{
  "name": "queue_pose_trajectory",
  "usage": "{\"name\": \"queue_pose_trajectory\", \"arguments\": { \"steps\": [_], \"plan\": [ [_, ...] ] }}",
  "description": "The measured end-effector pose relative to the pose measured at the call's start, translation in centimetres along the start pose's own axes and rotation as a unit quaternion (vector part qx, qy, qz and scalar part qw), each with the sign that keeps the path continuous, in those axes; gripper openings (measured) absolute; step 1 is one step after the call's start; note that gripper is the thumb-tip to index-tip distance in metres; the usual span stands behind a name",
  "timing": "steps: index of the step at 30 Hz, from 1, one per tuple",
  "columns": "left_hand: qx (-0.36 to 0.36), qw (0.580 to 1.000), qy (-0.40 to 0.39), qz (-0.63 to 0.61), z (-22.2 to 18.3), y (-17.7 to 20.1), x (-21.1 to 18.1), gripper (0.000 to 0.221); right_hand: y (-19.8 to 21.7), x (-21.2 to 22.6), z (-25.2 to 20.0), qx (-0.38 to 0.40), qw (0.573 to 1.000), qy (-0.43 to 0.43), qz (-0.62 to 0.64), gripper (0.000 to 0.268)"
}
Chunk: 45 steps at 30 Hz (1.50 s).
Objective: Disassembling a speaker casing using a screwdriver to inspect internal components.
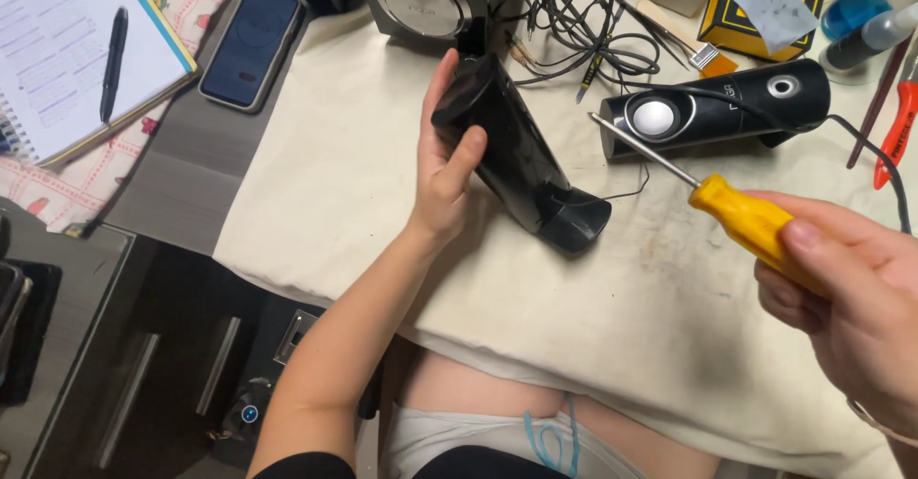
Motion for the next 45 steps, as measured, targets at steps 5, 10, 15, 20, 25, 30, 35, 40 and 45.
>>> {"name": "queue_pose_trajectory", "arguments": {
  "steps": [5,10,15,20,25,30,35,40,45],
  "plan": [
    [0.109,0.987,0.109,0.047,-2.2,0.4,-4.9,0.088,-0.8,2.5,-1.0,-0.053,0.982,0.015,-0.182,0.038],
    [0.102,0.966,0.181,0.153,-7.8,1.7,-1.5,0.072,-3.9,3.4,-1.9,-0.044,0.953,0.07,-0.291,0.043],
    [0.135,0.875,0.341,0.315,-8.9,-0.1,2.0,0.071,-9.1,4.8,-3.5,-0.012,0.825,0.313,-0.47,0.038],
    [0.139,0.859,0.286,0.401,-9.0,-0.4,2.9,0.071,-10.3,2.8,-3.2,-0.017,0.831,0.294,-0.472,0.035],
    [0.108,0.842,0.277,0.449,-8.8,-0.4,3.7,0.067,-9.9,1.2,-2.8,-0.001,0.864,0.293,-0.41,0.037],
    [0.073,0.801,0.105,0.585,-8.2,-2.3,2.2,0.056,-8.1,-2.3,-3.9,-0.019,0.88,0.268,-0.393,0.043],
    [0.07,0.78,0.087,0.616,-7.1,-3.5,3.6,0.054,-5.7,-6.3,-4.4,-0.042,0.893,0.249,-0.373,0.043],
    [0.078,0.787,0.131,0.598,-4.9,-3.0,6.1,0.064,-5.2,-6.9,-3.8,-0.066,0.908,0.227,-0.346,0.039],
    [0.132,0.821,0.248,0.498,-2.9,-1.1,8.1,0.07,-5.8,-7.5,-3.0,-0.106,0.919,0.234,-0.299,0.041]
  ]
}}
Point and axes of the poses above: each hand's wrist, its own z-axis towards the middle knuckle, its own y-axis out of the back of the hand, x = y × z, the point moved 10 cm from there along z, towards the middle knuckle, and after that the axes turned 15 degrees about x, right-handed, at the moved point
